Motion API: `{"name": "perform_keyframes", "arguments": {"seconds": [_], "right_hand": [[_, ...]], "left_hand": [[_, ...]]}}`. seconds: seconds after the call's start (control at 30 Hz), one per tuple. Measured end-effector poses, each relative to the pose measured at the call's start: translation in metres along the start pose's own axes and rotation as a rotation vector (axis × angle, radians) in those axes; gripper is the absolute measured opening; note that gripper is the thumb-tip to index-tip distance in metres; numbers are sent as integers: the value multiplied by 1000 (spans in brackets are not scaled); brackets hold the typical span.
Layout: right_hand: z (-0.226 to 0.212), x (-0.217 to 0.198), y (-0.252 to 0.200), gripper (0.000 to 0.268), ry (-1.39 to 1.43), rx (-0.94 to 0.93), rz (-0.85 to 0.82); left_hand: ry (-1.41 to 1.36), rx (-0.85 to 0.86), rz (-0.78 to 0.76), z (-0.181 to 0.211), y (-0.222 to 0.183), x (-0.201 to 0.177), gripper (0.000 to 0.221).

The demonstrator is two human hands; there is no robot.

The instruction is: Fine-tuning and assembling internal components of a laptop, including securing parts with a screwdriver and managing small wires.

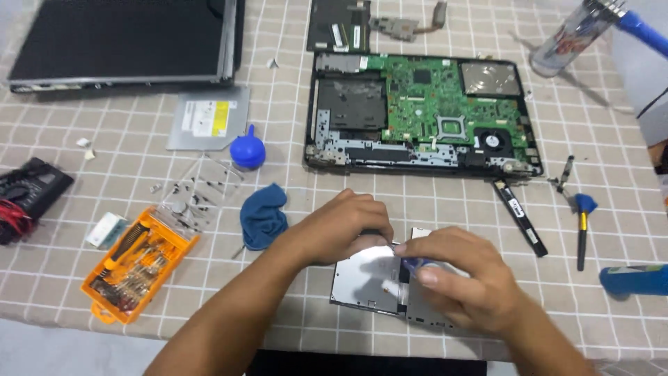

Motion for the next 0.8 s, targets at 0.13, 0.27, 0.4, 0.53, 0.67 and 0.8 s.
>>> {"name": "perform_keyframes", "arguments": {"seconds": [0.13,0.27,0.4,0.53,0.67,0.8], "right_hand": [[-13,4,-6,35,-106,74,99],[-18,0,-20,49,-159,150,280],[-14,-18,-36,17,-202,424,422],[-12,-29,-74,28,42,665,835],[-27,-44,-66,53,-242,623,853],[-21,-45,-80,49,-185,824,867]], "left_hand": [[28,-48,-44,6,1,-3,11],[72,-114,-118,14,3,-6,14],[131,-99,-91,15,4,-5,13],[128,-217,-154,14,-1,0,13],[135,-157,-42,11,-9,-2,14],[59,-151,93,8,-18,-6,8]]}}
Point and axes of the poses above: each hand's wrist, its own y-axis towards the middle knuckle, its own x-axis out of the palm, z = x × y, the point moved 8 cm from there along y, towards the middle knuckle, and after that the axes turned 1 degree about y, right-handed, at the moved point
